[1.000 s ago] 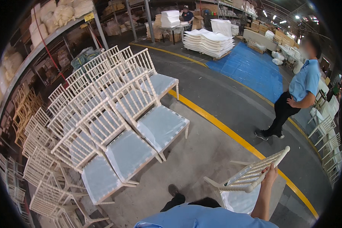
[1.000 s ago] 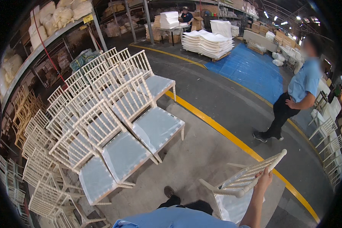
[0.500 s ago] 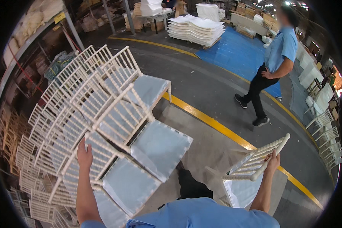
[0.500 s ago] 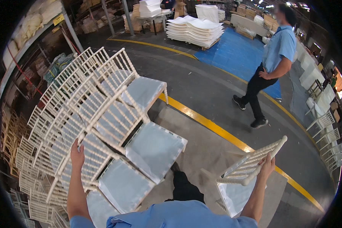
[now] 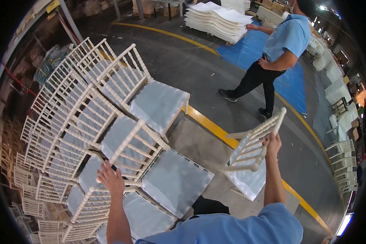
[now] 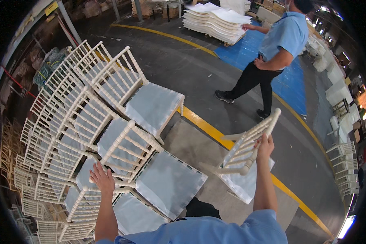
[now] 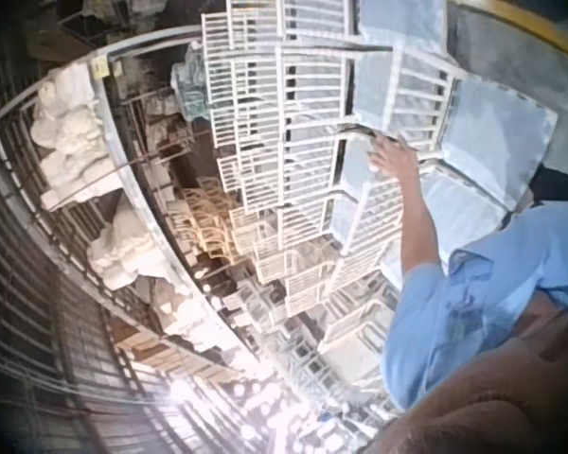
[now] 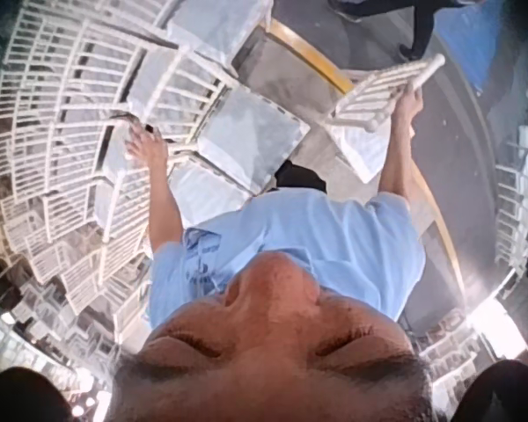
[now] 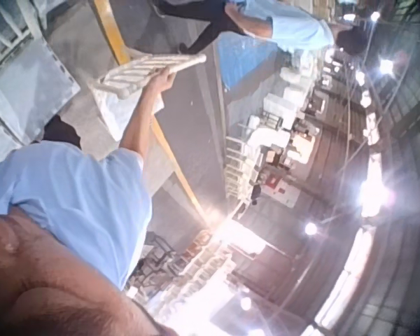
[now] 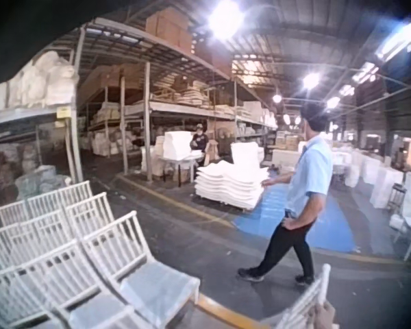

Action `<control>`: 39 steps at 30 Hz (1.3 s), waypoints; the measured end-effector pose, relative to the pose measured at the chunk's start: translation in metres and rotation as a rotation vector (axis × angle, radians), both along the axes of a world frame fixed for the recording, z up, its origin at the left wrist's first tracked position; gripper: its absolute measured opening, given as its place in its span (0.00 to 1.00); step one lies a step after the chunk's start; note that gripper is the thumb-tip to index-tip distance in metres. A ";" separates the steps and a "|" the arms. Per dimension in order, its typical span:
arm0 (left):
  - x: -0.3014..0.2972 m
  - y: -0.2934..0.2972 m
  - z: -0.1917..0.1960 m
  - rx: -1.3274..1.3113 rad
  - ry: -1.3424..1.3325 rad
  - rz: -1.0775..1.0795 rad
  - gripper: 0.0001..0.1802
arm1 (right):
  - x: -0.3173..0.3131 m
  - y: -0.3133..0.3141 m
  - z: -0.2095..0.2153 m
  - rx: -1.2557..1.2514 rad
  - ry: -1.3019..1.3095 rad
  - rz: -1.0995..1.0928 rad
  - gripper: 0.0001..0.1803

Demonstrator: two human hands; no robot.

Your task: The person staples green webbing onto the seat frame of a white wooden chair. They then place a white fabric cover over the webbing and secure it with a staple gun. The person moves the finished chair to a stack and begins working on a second chair.

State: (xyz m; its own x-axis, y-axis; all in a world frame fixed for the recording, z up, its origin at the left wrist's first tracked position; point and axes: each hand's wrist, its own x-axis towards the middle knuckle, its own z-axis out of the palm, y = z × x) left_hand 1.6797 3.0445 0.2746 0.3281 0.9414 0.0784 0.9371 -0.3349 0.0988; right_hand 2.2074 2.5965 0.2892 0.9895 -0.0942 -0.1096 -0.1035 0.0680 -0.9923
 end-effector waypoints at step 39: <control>-0.054 -0.029 0.007 -0.160 -0.253 0.008 0.49 | -0.328 0.412 -0.141 -0.308 -0.852 1.361 0.38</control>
State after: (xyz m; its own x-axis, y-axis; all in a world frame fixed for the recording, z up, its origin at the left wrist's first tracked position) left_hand 1.6259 3.0158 0.2814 0.3101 0.9507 0.0069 0.8784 -0.2893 0.3805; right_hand 1.8790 3.0084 0.1485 0.1174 0.9343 0.3367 0.6351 0.1900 -0.7487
